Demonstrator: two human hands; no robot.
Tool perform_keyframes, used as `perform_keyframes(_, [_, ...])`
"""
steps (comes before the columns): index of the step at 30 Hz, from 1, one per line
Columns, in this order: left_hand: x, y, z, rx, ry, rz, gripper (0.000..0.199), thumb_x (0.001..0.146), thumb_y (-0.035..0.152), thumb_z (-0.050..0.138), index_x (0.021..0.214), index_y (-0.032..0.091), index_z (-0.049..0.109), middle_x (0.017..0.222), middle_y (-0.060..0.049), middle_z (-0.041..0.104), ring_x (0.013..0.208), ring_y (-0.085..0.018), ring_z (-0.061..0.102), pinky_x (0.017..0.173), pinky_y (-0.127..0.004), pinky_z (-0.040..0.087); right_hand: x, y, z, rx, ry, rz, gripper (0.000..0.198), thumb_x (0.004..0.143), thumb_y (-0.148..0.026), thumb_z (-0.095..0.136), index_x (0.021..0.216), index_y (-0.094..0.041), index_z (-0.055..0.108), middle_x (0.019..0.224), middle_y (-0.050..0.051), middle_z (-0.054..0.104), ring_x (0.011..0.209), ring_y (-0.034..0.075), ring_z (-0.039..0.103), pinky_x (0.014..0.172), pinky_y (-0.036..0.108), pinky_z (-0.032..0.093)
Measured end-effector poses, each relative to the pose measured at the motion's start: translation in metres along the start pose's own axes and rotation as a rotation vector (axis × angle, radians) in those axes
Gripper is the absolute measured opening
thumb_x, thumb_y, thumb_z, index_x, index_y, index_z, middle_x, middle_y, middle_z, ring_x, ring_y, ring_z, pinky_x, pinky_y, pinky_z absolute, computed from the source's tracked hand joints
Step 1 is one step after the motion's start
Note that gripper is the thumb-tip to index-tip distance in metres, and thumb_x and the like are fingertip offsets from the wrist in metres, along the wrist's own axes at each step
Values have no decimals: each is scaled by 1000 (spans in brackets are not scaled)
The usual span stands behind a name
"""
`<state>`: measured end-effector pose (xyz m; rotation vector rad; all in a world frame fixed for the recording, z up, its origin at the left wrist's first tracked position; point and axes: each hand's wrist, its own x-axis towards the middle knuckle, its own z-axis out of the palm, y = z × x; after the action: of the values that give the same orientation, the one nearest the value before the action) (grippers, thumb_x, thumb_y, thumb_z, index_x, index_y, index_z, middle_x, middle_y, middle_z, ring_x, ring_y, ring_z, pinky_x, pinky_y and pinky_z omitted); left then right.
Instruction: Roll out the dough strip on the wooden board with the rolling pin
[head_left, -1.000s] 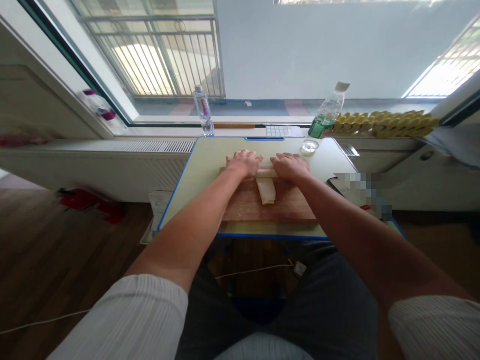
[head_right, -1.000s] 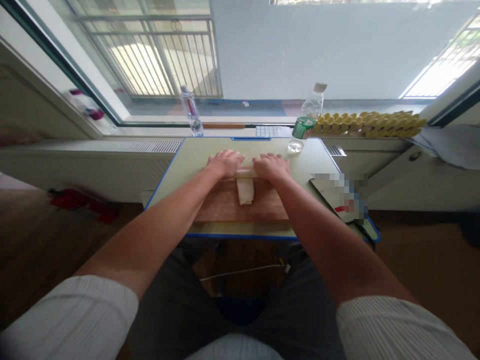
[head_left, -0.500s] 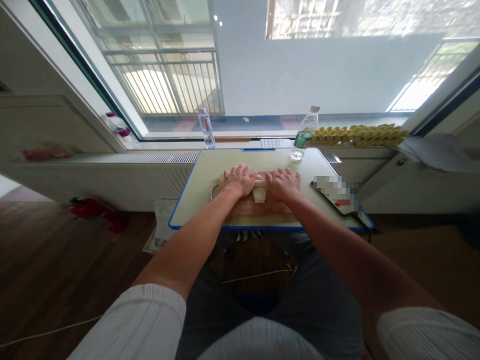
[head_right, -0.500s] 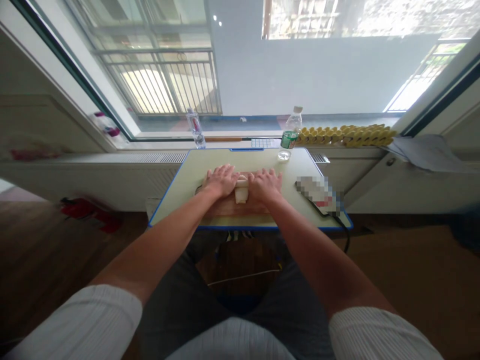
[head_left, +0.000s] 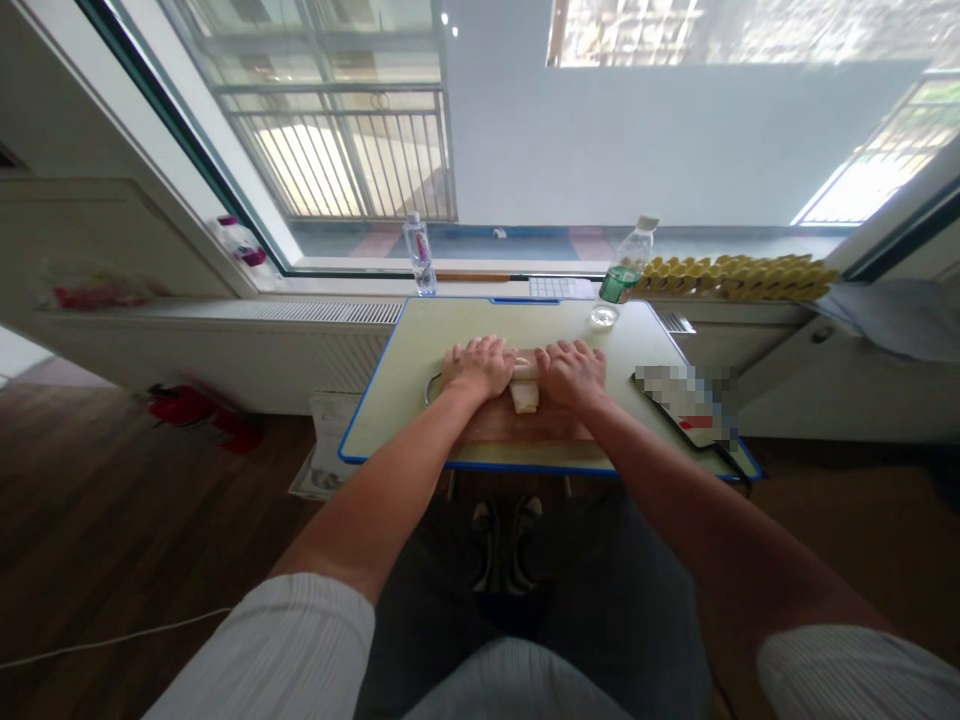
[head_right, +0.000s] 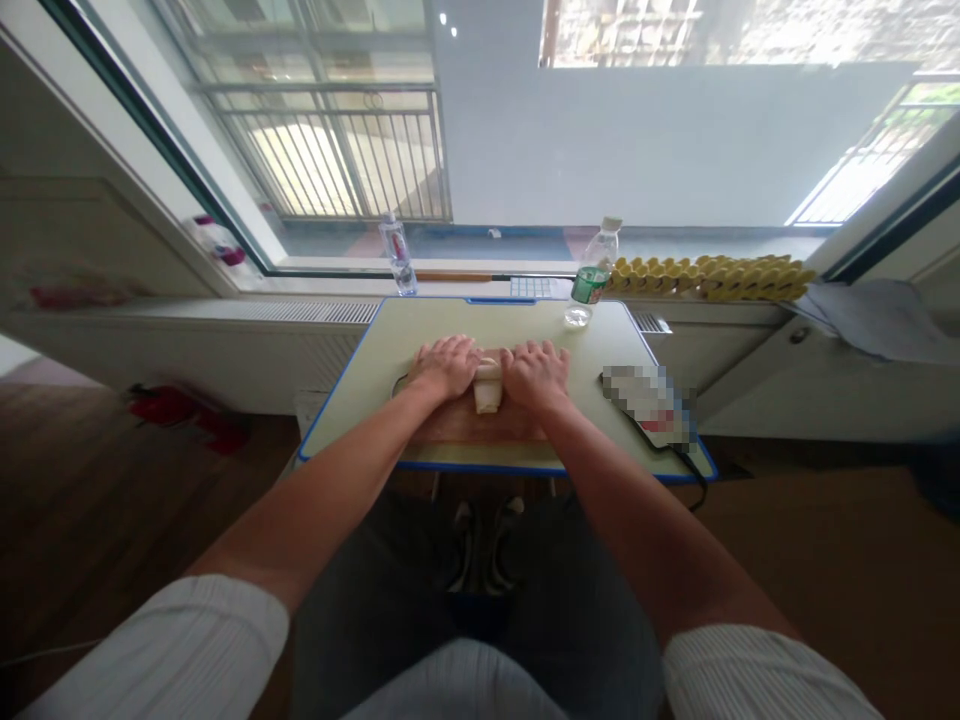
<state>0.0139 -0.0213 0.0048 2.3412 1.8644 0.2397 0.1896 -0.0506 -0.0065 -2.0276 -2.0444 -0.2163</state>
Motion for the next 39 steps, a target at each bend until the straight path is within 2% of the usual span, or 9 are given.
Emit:
perform_keyframes(8, [63,-14,-2,32,-175,51,64,111,63,23,159,35,55,175,-7,45,159,-29,41,131,-57,31,58,9,13,126,-182,13,56,112,-54,33,143,-28,72,154,9,67,141,34,55,115,51,44])
perform_keyframes(14, [83,-17,-2,-1,-156,1,61,111,64,28,151,33,63,170,-8,51,154,-29,47,130,-58,34,87,14,14,194,-291,48,58,108,-51,38,150,-23,67,163,10,59,150,35,48,121,56,40])
perform_keyframes(18, [65,-15,0,-11,-142,24,64,112,61,27,159,29,56,175,-9,45,160,-31,41,133,-63,27,75,23,2,145,-301,8,59,106,-45,41,156,-22,61,167,10,55,152,35,46,122,57,39])
perform_keyframes(21, [35,-12,-1,-34,-141,24,68,112,62,24,168,30,44,180,-6,36,167,-30,29,136,-62,20,46,31,-7,97,-296,-36,55,107,-43,40,153,-23,63,165,11,57,149,35,48,119,55,42])
perform_keyframes(24, [-2,-9,-4,-24,-121,53,68,112,63,23,170,32,43,180,-3,35,168,-28,28,138,-58,19,12,35,-12,123,-222,-94,51,109,-40,36,145,-25,69,157,9,64,147,32,50,119,50,43])
perform_keyframes(28, [-40,-9,-8,-49,-60,91,65,112,61,28,165,31,51,174,-3,48,164,-25,38,138,-46,25,-18,32,-15,279,-129,-86,45,108,-41,43,134,-23,75,141,10,73,133,28,62,116,40,46])
perform_keyframes(32, [-55,-13,-12,-123,18,61,57,113,54,34,154,26,63,162,-3,62,152,-20,52,132,-32,35,-25,23,-18,364,-83,-21,40,106,-42,50,118,-20,81,123,13,77,118,29,68,108,37,51])
perform_keyframes(36, [-54,-16,-19,-117,86,-61,51,112,54,41,143,25,70,149,-5,71,136,-25,66,119,-35,51,-17,14,-21,355,-117,-48,39,108,-39,46,115,-23,81,121,12,77,114,27,69,102,36,52])
perform_keyframes(39, [-44,-15,-22,-48,130,-130,44,109,52,47,135,26,73,140,-8,75,127,-28,70,110,-40,57,-2,10,-23,245,-171,-40,40,108,-34,44,112,-24,81,120,11,78,113,27,69,99,35,51])
